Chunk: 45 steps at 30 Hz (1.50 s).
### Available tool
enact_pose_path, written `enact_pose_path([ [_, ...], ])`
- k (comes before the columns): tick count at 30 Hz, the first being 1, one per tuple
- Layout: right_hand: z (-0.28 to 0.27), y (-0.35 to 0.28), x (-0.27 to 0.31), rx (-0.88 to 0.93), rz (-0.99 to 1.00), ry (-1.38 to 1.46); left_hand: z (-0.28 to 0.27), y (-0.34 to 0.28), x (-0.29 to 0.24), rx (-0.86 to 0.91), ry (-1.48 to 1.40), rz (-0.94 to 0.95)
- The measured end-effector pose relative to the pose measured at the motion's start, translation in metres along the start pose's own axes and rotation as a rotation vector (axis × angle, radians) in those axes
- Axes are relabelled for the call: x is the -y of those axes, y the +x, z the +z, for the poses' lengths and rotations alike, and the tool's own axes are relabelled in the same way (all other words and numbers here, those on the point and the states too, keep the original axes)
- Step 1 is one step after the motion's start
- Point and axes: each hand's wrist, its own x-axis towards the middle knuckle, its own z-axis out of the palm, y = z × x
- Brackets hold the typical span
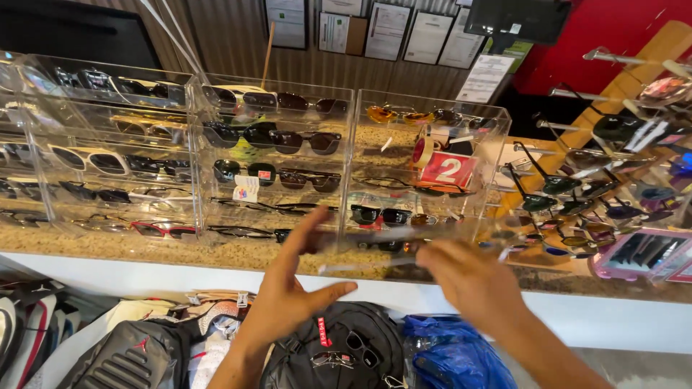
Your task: Cleaning sunglasses and their display cases in a store.
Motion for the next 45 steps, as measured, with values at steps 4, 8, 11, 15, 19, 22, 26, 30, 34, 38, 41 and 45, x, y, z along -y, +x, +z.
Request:
enact_pose_path([
  [4,0.014,0.038,-0.045,-0.046,0.064,-0.098,0.001,-0.008,0.015,-0.251,0.141,-0.054],
  [8,0.020,0.070,-0.078,-0.074,0.211,-0.146,0.008,-0.029,0.034,-0.316,0.110,-0.187],
  [11,0.028,0.081,-0.092,-0.101,0.232,-0.169,0.013,-0.047,0.057,-0.336,0.096,-0.226],
  [15,0.045,0.086,-0.107,-0.078,0.327,-0.183,0.014,-0.061,0.064,-0.354,0.084,-0.277],
  [19,0.056,0.092,-0.113,-0.023,0.267,-0.286,0.016,-0.073,0.076,-0.360,0.068,-0.331],
  [22,0.056,0.094,-0.104,0.017,0.225,-0.326,0.019,-0.078,0.083,-0.353,0.052,-0.361],
  [26,0.065,0.092,-0.095,-0.031,0.211,-0.233,0.022,-0.084,0.091,-0.360,0.009,-0.457],
  [30,0.070,0.092,-0.092,-0.019,0.246,-0.252,0.022,-0.092,0.111,-0.344,0.028,-0.417],
  [34,0.090,0.094,-0.110,-0.016,0.235,-0.297,0.022,-0.087,0.100,-0.348,0.081,-0.509],
  [38,0.096,0.098,-0.119,0.025,0.243,-0.278,0.024,-0.091,0.112,-0.301,0.089,-0.551],
  [41,0.103,0.101,-0.127,0.069,0.254,-0.257,0.029,-0.090,0.109,-0.282,0.073,-0.572],
  [45,0.108,0.105,-0.132,0.066,0.233,-0.270,0.030,-0.095,0.125,-0.281,0.059,-0.519],
])
